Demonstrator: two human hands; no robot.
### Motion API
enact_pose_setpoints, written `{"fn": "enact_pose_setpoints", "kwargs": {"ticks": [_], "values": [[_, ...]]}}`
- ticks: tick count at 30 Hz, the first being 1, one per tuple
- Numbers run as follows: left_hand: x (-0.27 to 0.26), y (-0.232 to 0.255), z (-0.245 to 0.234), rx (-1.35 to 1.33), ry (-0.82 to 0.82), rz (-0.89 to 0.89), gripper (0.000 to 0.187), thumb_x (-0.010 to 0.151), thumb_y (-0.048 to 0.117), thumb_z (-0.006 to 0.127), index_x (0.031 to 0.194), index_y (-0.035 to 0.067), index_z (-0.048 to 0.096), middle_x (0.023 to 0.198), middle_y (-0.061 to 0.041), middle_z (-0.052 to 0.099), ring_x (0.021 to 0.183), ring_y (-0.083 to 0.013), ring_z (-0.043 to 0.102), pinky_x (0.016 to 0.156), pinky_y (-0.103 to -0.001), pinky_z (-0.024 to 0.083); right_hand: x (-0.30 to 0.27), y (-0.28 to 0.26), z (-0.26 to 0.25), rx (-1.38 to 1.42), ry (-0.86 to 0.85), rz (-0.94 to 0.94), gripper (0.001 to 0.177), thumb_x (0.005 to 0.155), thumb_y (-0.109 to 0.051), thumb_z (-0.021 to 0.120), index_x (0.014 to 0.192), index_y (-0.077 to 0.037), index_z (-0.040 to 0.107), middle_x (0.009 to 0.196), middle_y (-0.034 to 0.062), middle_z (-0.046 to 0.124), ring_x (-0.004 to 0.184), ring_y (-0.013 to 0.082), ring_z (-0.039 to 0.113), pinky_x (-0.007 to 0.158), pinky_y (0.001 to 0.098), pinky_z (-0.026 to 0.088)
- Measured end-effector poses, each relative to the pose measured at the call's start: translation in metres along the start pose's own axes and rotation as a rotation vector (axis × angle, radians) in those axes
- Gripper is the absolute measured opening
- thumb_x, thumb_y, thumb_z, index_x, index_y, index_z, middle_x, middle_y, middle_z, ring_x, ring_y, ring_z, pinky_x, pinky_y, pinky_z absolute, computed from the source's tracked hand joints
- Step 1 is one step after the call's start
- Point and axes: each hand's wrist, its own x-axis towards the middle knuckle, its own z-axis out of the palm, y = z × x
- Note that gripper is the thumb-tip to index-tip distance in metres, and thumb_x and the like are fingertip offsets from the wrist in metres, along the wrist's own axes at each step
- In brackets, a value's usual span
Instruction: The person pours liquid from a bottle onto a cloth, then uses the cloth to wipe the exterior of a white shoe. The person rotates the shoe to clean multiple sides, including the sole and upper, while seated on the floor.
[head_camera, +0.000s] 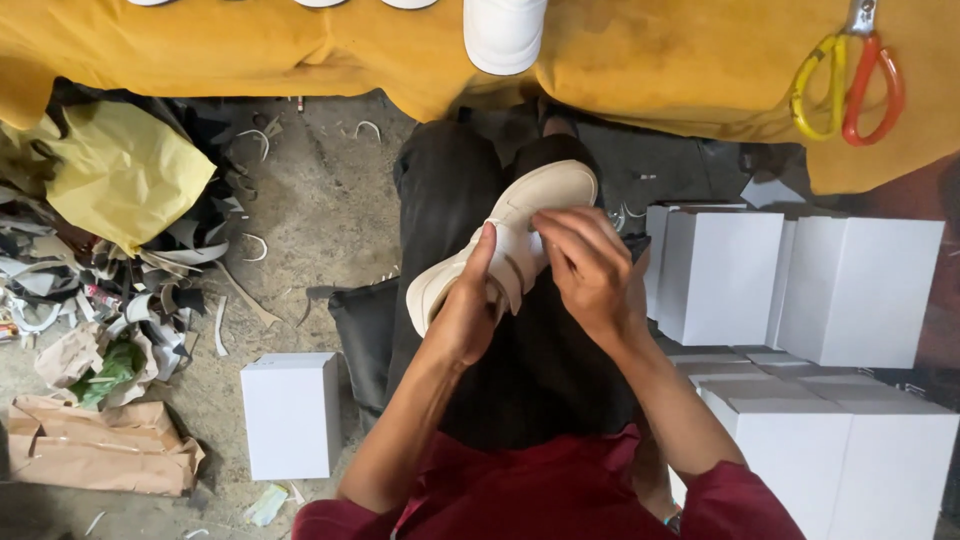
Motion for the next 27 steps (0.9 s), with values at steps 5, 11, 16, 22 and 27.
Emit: {"fn": "enact_pose_setpoints", "kwargs": {"ticks": [5,11,16,22,27], "values": [[-0.001,-0.004,0.000,0.028,0.029,0.000,0.121,0.083,0.075,0.053,0.150,-0.022,0.021,0.153,-0.044,0.018,0.152,-0.0497,0.014,0.122,-0.057,0.011,-0.015,-0.005,-0.003,-0.027,-0.016,0.011,0.011,0.094,0.009,0.072,0.099,0.001,0.078,0.092,0.0084,0.074,0.082,0.0264,0.072,0.075,0.0389,0.061],[0.005,-0.013,-0.010,0.052,0.029,-0.024,0.120,0.082,0.077,0.049,0.147,-0.022,0.030,0.151,-0.044,0.027,0.151,-0.0493,0.019,0.122,-0.056,0.013,-0.012,0.005,0.019,0.007,0.083,0.089,0.010,0.095,0.006,0.074,0.099,-0.003,0.079,0.089,0.0062,0.073,0.081,0.0274,0.072,0.074,0.0400,0.059],[0.063,-0.071,-0.056,0.105,0.090,-0.009,0.112,0.083,0.079,0.050,0.132,-0.021,0.044,0.136,-0.041,0.039,0.142,-0.0462,0.033,0.119,-0.053,0.023,-0.002,-0.016,0.003,0.044,0.033,0.111,0.013,0.093,0.011,0.072,0.100,0.001,0.077,0.090,0.0084,0.073,0.084,0.0290,0.073,0.077,0.0407,0.058],[0.009,-0.038,-0.020,0.342,0.214,-0.127,0.113,0.077,0.080,0.054,0.121,-0.023,0.058,0.131,-0.038,0.057,0.137,-0.0401,0.051,0.115,-0.050,0.036,0.000,-0.004,0.010,0.002,0.019,0.092,0.015,0.094,0.008,0.074,0.102,-0.004,0.079,0.094,0.0057,0.075,0.088,0.0268,0.072,0.080,0.0357,0.059],[0.044,-0.081,-0.055,0.285,0.279,-0.108,0.110,0.082,0.081,0.054,0.112,-0.024,0.061,0.108,-0.034,0.058,0.123,-0.0401,0.058,0.114,-0.051,0.038,0.002,-0.028,-0.016,-0.051,-0.088,0.138,0.017,0.091,0.012,0.074,0.100,-0.002,0.079,0.095,0.0075,0.076,0.088,0.0277,0.073,0.075,0.0368,0.059]]}}
